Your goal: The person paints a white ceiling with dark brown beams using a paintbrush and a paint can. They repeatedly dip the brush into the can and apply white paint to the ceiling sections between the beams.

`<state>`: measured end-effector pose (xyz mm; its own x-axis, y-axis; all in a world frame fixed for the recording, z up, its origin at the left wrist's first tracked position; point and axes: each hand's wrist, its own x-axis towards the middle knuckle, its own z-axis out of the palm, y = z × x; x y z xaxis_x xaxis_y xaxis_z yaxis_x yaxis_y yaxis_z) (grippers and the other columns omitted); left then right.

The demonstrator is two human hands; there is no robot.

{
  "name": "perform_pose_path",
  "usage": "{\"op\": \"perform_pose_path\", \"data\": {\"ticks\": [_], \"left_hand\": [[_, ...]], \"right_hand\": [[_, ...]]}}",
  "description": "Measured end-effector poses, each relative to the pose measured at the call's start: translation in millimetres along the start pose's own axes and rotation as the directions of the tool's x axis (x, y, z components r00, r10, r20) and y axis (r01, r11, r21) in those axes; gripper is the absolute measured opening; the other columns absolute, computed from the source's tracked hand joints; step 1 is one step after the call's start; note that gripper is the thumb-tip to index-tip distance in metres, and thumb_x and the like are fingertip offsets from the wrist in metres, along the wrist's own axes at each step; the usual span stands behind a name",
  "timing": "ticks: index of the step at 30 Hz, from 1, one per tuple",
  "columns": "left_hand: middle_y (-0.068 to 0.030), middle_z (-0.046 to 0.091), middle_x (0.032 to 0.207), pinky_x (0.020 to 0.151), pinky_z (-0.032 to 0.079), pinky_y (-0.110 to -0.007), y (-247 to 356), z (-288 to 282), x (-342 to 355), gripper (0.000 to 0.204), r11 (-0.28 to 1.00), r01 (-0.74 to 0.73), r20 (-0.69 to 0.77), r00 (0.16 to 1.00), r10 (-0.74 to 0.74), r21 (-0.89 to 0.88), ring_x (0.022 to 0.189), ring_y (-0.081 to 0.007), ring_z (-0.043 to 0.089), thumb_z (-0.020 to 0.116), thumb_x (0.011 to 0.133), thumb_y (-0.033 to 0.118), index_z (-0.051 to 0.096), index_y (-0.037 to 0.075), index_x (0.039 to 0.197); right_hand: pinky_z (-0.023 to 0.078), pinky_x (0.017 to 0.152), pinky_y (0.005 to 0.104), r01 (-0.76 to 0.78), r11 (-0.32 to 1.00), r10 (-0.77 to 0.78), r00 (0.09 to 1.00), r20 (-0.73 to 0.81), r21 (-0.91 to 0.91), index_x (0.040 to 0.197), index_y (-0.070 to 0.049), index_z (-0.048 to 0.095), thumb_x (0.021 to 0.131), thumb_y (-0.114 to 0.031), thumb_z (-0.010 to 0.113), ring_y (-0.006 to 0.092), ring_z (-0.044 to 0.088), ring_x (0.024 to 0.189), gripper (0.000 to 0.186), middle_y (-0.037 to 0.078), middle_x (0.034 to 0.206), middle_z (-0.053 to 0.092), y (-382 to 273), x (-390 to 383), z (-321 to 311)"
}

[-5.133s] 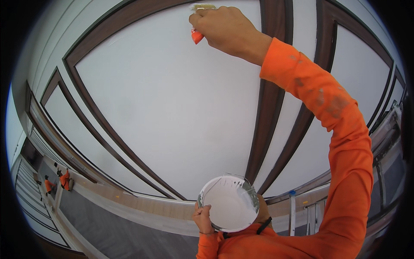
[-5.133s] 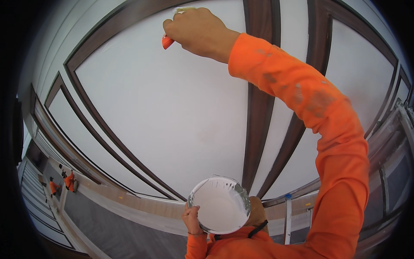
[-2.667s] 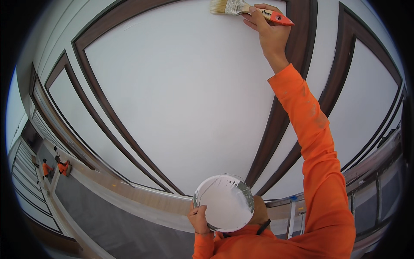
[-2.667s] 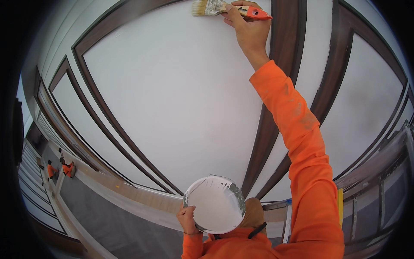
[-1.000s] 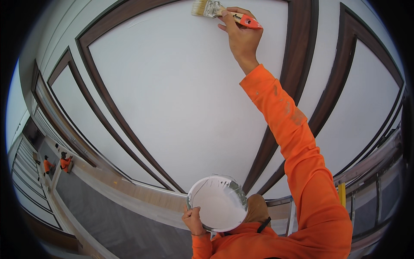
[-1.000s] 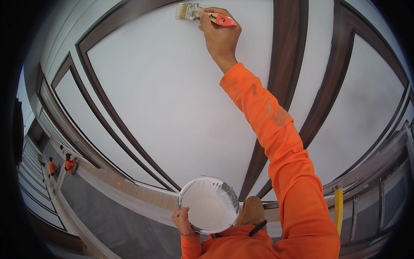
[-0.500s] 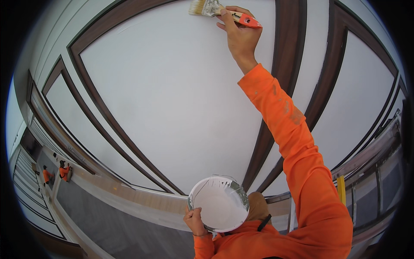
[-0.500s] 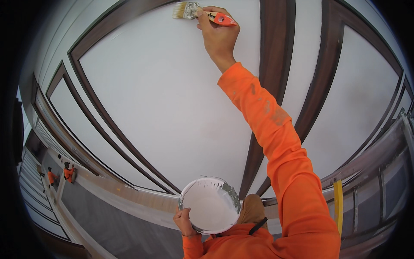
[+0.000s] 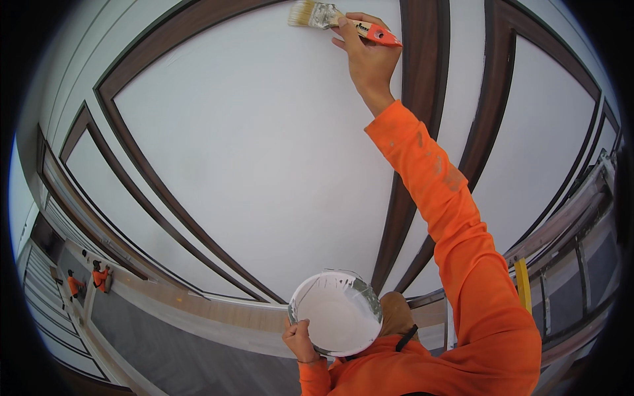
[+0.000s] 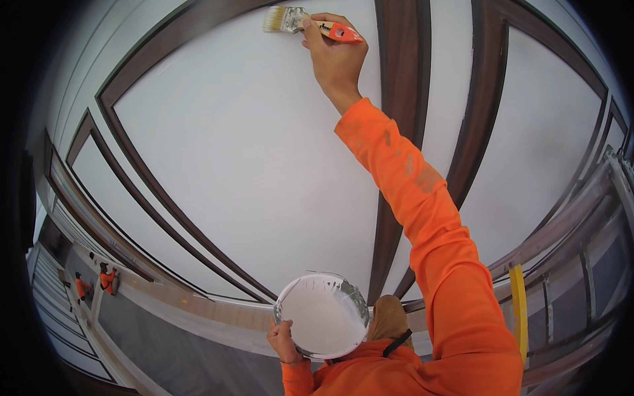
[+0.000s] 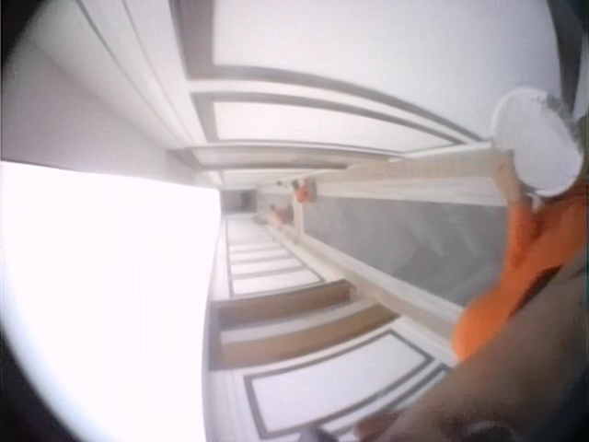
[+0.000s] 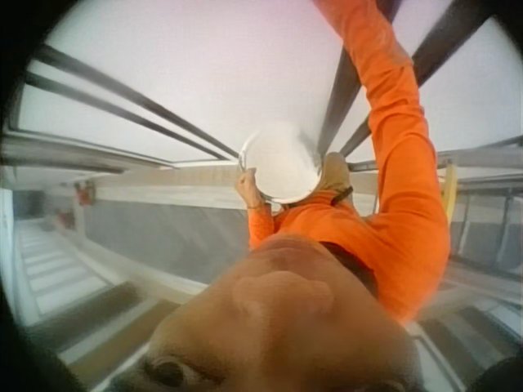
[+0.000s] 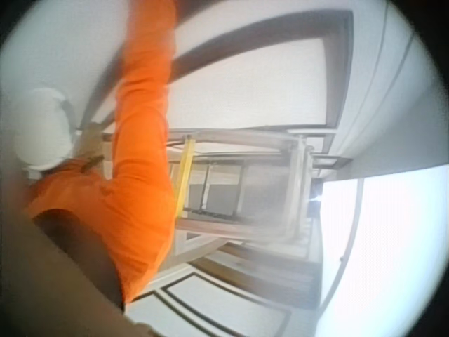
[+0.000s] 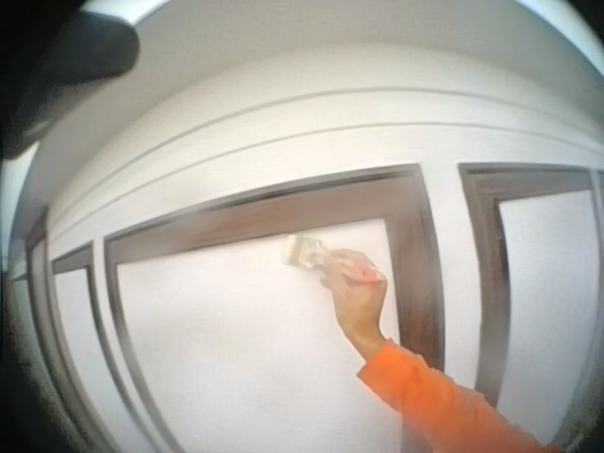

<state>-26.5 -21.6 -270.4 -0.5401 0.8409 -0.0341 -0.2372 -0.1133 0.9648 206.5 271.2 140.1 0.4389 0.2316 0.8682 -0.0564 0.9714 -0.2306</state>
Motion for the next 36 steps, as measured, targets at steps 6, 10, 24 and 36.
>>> {"op": "perform_pose_path", "data": {"ticks": [6,10,24,36], "left_hand": [[-0.0014,0.043,0.063,0.063,0.034,-0.029,2,1,3,0.032,0.999,0.035,0.012,0.999,-0.035,0.017,0.063,-0.0112,0.042,0.067,0.078,0.002,0.047,-0.001,0.053],[-0.0009,0.044,0.063,0.062,0.034,-0.029,5,3,4,0.029,0.999,0.027,0.021,0.999,-0.027,-0.022,0.062,-0.0109,0.042,0.068,0.078,0.002,0.05,-0.001,0.054],[-0.0017,0.056,0.093,0.063,0.035,-0.028,4,4,13,0.028,0.997,0.069,0.094,0.993,-0.065,-0.039,0.07,-0.0105,0.046,0.063,0.08,-0.002,0.048,-0.003,0.056],[-0.0034,0.051,0.085,0.063,0.034,-0.029,-1,-2,16,0.029,0.999,0.051,0.092,0.994,-0.051,0.007,0.069,-0.0114,0.045,0.066,0.078,0.0,0.047,-0.002,0.056]], "right_hand": [[0.066,0.072,0.0297,0.032,0.999,-0.032,0.999,-0.014,-0.013,0.105,0.005,0.068,0.092,-0.008,0.075,0.0173,0.074,0.086,0.02,0.012,0.095,0.071,-2,5,-7],[0.066,0.073,0.0297,0.036,0.999,-0.036,0.999,-0.022,-0.014,0.106,0.006,0.067,0.092,-0.008,0.075,0.0181,0.074,0.087,0.021,0.013,0.097,0.071,-3,6,-12],[0.068,0.079,0.0388,0.114,0.986,-0.12,0.992,-0.042,-0.124,0.111,0.01,0.063,0.094,-0.007,0.073,0.0314,0.076,0.095,0.026,0.022,0.104,0.072,-16,24,-41],[0.068,0.078,0.0378,0.14,0.974,-0.167,0.976,-0.143,-0.18,0.11,0.012,0.065,0.093,-0.006,0.073,0.0307,0.076,0.092,0.026,0.023,0.102,0.072,-33,28,-60]]}}
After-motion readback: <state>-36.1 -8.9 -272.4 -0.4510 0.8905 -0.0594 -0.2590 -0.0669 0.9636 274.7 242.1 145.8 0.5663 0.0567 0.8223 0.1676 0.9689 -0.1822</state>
